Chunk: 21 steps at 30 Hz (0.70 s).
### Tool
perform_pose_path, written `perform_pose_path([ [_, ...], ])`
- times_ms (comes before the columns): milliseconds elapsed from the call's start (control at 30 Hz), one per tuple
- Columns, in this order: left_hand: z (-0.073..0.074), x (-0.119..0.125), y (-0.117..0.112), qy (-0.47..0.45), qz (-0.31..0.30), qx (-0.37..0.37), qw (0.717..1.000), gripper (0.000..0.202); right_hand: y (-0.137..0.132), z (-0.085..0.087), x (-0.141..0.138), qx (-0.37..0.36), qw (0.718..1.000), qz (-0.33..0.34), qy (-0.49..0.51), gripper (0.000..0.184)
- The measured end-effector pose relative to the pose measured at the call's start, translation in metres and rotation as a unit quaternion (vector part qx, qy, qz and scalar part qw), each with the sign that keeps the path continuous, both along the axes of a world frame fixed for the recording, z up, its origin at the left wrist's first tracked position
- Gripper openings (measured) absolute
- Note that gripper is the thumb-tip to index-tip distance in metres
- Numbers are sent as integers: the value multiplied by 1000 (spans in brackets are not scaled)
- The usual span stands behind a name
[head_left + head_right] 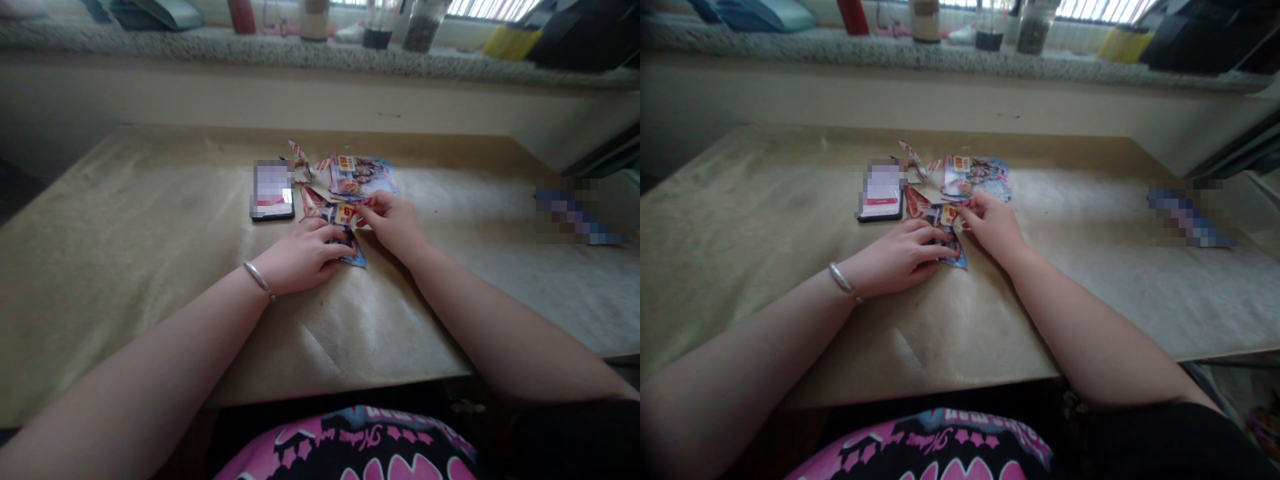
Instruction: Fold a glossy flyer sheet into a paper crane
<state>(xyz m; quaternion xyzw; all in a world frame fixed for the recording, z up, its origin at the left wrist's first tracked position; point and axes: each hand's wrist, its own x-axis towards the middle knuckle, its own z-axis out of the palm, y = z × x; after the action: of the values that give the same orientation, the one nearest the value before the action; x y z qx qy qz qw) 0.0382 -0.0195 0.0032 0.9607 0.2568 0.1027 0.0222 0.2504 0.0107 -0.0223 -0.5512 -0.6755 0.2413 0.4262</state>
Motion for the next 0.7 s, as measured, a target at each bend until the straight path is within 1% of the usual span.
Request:
perform_pose_path([
  [133, 0, 1, -1, -41, 28, 3, 999, 29, -2, 1, 0, 8, 1000, -2, -17, 25],
  [200, -2, 0, -2, -74, 37, 3, 997, 33, -4, 3, 0, 16, 999, -6, -43, 24],
  [267, -4, 0, -1, -103, 26, 3, 994, 43, -6, 5, 0, 24, 997, -13, -77, 23],
  [333, -8, -1, 0, -121, 8, 8, 993, 59, -8, 9, -1, 27, 994, -17, -103, 23],
  [400, -12, -2, 2, -133, -5, 17, 991, 75, -11, 11, -1, 28, 992, -11, -119, 23],
  [467, -16, -3, 5, -141, -12, 30, 989, 86, -13, 13, -1, 35, 991, 5, -128, 23],
  [533, -18, -4, 7, -150, -6, 35, 988, 90, -15, 15, -1, 46, 990, 24, -130, 20],
  [633, -20, -5, 9, -159, 10, 21, 987, 95, -18, 17, 0, 58, 988, 54, -131, 12],
  [700, -20, -5, 10, -162, 8, 15, 987, 99, -20, 19, 1, 65, 985, 76, -139, 11],
])
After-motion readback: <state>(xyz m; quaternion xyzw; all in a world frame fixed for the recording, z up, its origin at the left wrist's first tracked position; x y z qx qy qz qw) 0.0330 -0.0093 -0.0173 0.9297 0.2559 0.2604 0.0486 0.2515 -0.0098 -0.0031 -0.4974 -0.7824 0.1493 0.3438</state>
